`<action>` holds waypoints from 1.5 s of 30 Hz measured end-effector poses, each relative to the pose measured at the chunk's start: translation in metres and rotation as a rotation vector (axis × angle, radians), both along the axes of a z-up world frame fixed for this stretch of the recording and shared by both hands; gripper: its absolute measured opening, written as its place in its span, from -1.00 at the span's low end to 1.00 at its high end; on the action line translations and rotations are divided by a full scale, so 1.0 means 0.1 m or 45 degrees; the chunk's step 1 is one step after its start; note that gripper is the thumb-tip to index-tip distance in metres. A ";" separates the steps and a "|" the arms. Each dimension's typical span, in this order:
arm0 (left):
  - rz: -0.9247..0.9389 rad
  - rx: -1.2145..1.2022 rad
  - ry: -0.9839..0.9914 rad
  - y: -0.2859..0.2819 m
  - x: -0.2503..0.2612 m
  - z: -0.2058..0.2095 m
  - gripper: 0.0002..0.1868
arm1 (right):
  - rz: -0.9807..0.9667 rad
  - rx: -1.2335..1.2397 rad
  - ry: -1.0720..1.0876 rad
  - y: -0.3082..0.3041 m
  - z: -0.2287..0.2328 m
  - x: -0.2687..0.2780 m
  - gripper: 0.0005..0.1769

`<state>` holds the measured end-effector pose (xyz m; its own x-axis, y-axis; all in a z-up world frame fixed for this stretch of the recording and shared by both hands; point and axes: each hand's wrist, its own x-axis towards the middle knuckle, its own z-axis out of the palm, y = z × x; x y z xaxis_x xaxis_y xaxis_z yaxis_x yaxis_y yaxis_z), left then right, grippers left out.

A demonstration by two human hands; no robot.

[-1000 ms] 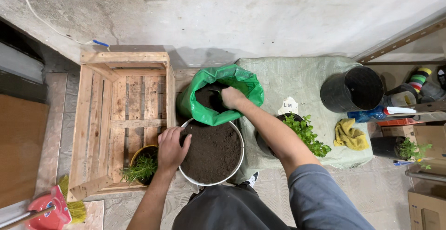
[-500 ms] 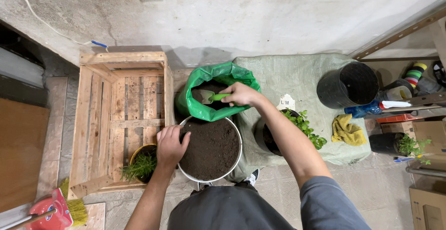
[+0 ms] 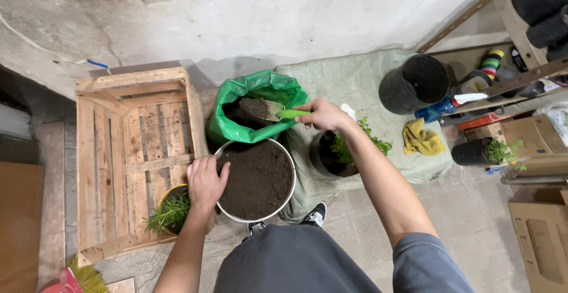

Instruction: The person pots a plant by placing it into a black pot filled with soil, then uses a green trowel to scoop additional soil from a white bucket and a green bag to fill in around the plant.

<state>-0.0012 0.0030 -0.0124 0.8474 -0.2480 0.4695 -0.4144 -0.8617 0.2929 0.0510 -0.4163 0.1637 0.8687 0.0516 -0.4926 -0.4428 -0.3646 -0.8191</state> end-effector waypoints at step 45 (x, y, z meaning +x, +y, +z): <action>-0.030 0.158 0.075 0.12 0.02 -0.18 -0.75 | -1.245 1.178 0.170 -0.42 -1.15 -3.32 -0.54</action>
